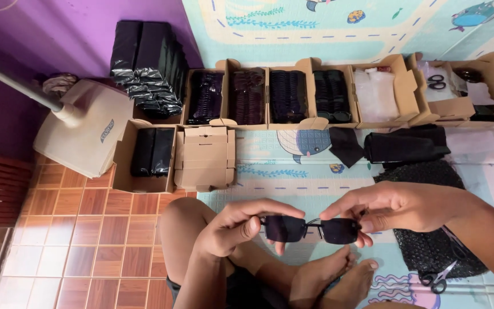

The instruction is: Inspecting and packing sunglasses into cardboard boxes.

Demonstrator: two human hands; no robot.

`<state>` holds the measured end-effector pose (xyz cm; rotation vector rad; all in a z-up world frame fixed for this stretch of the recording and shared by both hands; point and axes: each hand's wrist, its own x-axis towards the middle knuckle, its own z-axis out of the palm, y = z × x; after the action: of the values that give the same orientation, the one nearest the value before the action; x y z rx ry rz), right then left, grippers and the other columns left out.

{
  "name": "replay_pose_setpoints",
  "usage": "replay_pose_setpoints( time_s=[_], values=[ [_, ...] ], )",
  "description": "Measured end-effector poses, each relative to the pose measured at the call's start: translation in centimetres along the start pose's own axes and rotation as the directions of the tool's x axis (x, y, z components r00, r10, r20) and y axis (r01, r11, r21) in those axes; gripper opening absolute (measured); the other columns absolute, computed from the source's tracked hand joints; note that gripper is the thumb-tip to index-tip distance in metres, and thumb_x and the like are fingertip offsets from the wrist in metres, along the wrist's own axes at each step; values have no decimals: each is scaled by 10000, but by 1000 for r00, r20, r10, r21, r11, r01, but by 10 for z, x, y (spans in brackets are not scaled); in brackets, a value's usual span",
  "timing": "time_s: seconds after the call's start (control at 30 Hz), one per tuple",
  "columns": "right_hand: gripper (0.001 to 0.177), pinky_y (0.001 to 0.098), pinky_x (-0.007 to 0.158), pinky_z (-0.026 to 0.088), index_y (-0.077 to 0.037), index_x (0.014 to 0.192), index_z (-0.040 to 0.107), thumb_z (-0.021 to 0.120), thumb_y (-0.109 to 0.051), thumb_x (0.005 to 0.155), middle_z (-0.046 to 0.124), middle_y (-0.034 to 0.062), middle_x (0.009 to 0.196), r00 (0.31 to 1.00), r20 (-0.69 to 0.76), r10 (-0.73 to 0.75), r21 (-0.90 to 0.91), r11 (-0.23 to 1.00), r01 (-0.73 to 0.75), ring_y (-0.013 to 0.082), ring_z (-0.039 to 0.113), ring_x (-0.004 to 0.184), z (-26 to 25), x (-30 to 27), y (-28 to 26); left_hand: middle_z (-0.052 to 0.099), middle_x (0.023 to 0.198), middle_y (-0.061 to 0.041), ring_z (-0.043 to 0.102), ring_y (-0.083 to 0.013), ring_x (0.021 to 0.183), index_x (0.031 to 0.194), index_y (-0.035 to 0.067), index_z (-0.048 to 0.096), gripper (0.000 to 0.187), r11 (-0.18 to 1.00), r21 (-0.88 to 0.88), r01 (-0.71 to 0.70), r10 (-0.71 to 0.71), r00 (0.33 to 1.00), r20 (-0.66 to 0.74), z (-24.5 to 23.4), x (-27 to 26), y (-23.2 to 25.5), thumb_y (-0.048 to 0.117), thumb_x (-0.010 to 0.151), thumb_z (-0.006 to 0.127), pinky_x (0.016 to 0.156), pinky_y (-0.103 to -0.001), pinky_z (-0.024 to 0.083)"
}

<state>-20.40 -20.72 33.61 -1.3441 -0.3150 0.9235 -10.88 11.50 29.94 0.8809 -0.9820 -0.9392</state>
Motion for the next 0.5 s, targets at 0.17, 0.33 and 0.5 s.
replay_pose_setpoints(
  time_s=[0.17,0.33,0.5],
  values=[
    [544,433,809,522,-70,1556,461,560,-258,1055,649,112,1101,999,31,38,89,995,-40,235,617,882,-6,-2,-4,629,834,-131,629,-206,791,1531,-132,406,728,994,-101,43,-18,971,237,-19,10,-1,471,1123,423,812,-288,446],
    [556,446,838,533,-40,1559,415,554,-285,1080,641,133,1172,994,104,-30,98,995,20,250,627,925,-9,8,-13,557,785,-53,553,-142,694,1510,-138,428,757,987,-135,91,-53,962,266,-31,20,3,499,1102,459,757,-262,465],
    [325,372,775,532,13,1240,661,625,-245,1046,662,115,1027,901,-211,-380,-79,925,372,217,658,865,1,23,-8,499,658,-45,444,-115,578,1395,-132,532,737,992,-50,-118,114,990,-78,-36,17,-16,537,1092,478,642,-266,368]
  ],
)
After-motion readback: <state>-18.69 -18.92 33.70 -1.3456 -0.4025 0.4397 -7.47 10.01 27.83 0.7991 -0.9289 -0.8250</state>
